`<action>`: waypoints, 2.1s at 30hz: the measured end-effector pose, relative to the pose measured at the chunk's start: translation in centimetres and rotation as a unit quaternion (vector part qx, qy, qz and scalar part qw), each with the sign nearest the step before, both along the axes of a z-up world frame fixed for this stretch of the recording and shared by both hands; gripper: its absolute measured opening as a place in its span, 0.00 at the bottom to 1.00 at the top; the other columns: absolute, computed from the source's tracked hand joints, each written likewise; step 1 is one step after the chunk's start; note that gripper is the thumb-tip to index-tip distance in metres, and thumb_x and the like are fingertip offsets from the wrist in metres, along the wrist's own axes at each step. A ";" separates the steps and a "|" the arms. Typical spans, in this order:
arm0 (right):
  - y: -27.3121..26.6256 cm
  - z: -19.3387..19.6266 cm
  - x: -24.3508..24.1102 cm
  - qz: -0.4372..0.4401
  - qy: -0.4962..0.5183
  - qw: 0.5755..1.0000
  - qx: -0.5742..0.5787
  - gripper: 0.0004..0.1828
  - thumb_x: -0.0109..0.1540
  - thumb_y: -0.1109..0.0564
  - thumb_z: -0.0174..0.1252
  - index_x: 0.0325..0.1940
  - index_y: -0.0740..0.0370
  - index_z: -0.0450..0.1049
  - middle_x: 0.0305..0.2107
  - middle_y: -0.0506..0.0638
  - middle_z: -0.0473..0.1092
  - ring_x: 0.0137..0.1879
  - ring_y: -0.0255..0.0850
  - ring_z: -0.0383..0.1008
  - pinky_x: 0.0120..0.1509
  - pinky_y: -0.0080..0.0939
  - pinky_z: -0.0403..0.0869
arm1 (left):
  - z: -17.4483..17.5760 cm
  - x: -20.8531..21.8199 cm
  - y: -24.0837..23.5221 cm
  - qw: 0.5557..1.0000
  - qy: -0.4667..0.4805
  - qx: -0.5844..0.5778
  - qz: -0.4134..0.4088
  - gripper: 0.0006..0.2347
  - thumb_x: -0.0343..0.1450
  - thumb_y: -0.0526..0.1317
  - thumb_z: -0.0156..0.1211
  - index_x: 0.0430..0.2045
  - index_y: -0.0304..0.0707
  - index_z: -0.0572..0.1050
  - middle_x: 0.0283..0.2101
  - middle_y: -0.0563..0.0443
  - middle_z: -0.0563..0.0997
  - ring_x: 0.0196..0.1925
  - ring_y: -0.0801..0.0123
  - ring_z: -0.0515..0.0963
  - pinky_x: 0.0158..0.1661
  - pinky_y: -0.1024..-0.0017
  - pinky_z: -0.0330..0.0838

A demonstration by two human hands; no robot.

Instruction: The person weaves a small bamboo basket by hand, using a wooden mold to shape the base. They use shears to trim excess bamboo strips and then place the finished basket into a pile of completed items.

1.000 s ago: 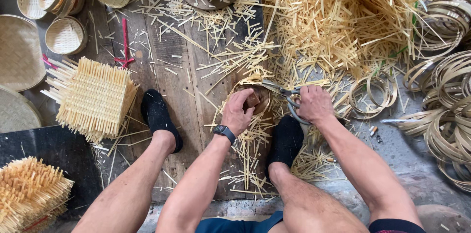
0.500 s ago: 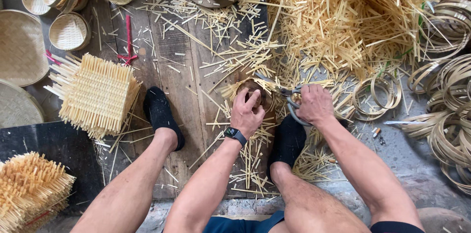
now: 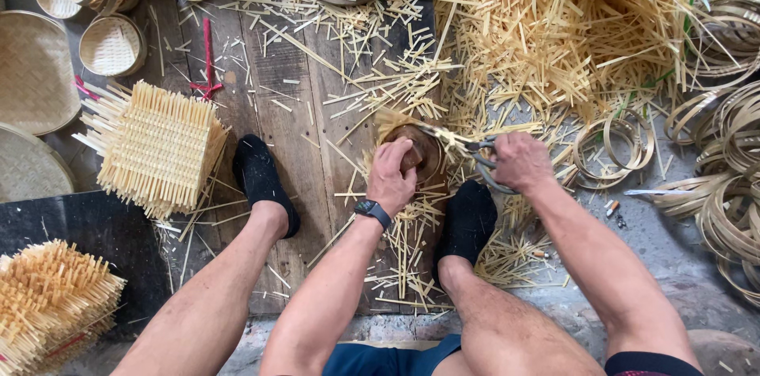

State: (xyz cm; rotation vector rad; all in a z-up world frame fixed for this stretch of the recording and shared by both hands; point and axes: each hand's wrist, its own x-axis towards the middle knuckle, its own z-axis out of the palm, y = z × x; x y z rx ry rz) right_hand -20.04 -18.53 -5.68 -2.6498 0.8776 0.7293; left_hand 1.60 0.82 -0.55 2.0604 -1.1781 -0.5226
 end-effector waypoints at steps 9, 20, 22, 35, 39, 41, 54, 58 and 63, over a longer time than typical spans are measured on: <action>0.4 2.0 2.3 0.008 -0.014 1.000 -0.022 0.14 0.59 0.50 0.55 0.38 0.64 0.73 0.31 0.57 0.73 0.38 0.45 0.75 0.46 0.45 0.77 | 0.3 1.3 -0.2 0.995 0.033 0.018 -0.087 0.22 0.60 0.24 0.60 0.50 0.36 0.76 0.57 0.42 0.79 0.64 0.50 0.74 0.67 0.59 0.67; 0.6 3.7 2.2 0.012 -0.043 0.999 -0.009 0.28 0.58 0.39 0.57 0.43 0.69 0.72 0.37 0.61 0.72 0.46 0.48 0.74 0.53 0.48 0.76 | 0.9 -1.8 0.0 0.995 0.034 0.013 0.088 0.24 0.62 0.33 0.70 0.53 0.35 0.71 0.52 0.37 0.77 0.56 0.45 0.77 0.58 0.58 0.71; 0.8 2.9 2.3 0.014 -0.033 0.999 -0.006 0.25 0.59 0.42 0.56 0.45 0.68 0.72 0.38 0.60 0.72 0.46 0.48 0.74 0.54 0.48 0.76 | 0.3 -1.7 0.1 0.998 0.024 0.001 0.059 0.23 0.63 0.31 0.68 0.54 0.36 0.71 0.53 0.38 0.78 0.58 0.45 0.77 0.60 0.58 0.71; 1.2 2.6 2.7 0.001 -0.037 0.999 0.002 0.23 0.63 0.42 0.57 0.44 0.67 0.73 0.37 0.60 0.73 0.44 0.47 0.75 0.53 0.49 0.77 | 0.9 -0.3 0.3 0.998 0.054 0.000 0.024 0.25 0.59 0.26 0.67 0.53 0.39 0.74 0.54 0.41 0.79 0.61 0.47 0.75 0.62 0.60 0.71; 0.2 1.1 1.1 -0.010 -0.010 0.999 0.044 0.17 0.70 0.46 0.53 0.47 0.64 0.74 0.38 0.59 0.74 0.43 0.45 0.76 0.52 0.47 0.78 | 1.8 -0.5 0.4 0.998 0.010 0.006 0.061 0.30 0.56 0.31 0.74 0.55 0.43 0.74 0.54 0.29 0.71 0.56 0.40 0.72 0.57 0.54 0.68; 0.1 1.9 1.2 -0.019 0.009 0.998 0.054 0.24 0.66 0.40 0.58 0.46 0.66 0.73 0.40 0.60 0.74 0.45 0.47 0.75 0.54 0.48 0.76 | 1.5 -0.9 0.2 0.997 0.005 0.029 0.078 0.29 0.59 0.35 0.75 0.57 0.48 0.74 0.53 0.33 0.72 0.56 0.41 0.72 0.57 0.54 0.68; 0.3 3.3 3.0 -0.038 0.096 0.991 0.090 0.26 0.69 0.37 0.49 0.48 0.65 0.72 0.41 0.59 0.73 0.45 0.48 0.77 0.51 0.48 0.80 | 1.0 -0.5 0.4 0.995 0.073 0.032 0.062 0.29 0.62 0.30 0.65 0.61 0.37 0.66 0.55 0.36 0.74 0.60 0.45 0.74 0.62 0.58 0.68; -0.5 3.7 1.9 -0.060 -0.041 0.997 0.033 0.32 0.61 0.31 0.57 0.41 0.66 0.72 0.35 0.59 0.72 0.44 0.48 0.75 0.51 0.50 0.77 | 1.2 -0.1 -0.1 0.997 0.063 0.042 0.030 0.25 0.61 0.30 0.68 0.54 0.37 0.69 0.53 0.37 0.77 0.60 0.46 0.74 0.62 0.58 0.68; 0.5 1.4 2.0 0.061 -0.221 0.966 -0.121 0.29 0.45 0.39 0.63 0.38 0.64 0.72 0.32 0.56 0.71 0.40 0.48 0.75 0.47 0.47 0.78 | 1.6 0.4 -0.3 0.996 0.069 0.024 -0.057 0.25 0.59 0.25 0.62 0.53 0.38 0.71 0.55 0.38 0.77 0.63 0.46 0.73 0.64 0.59 0.68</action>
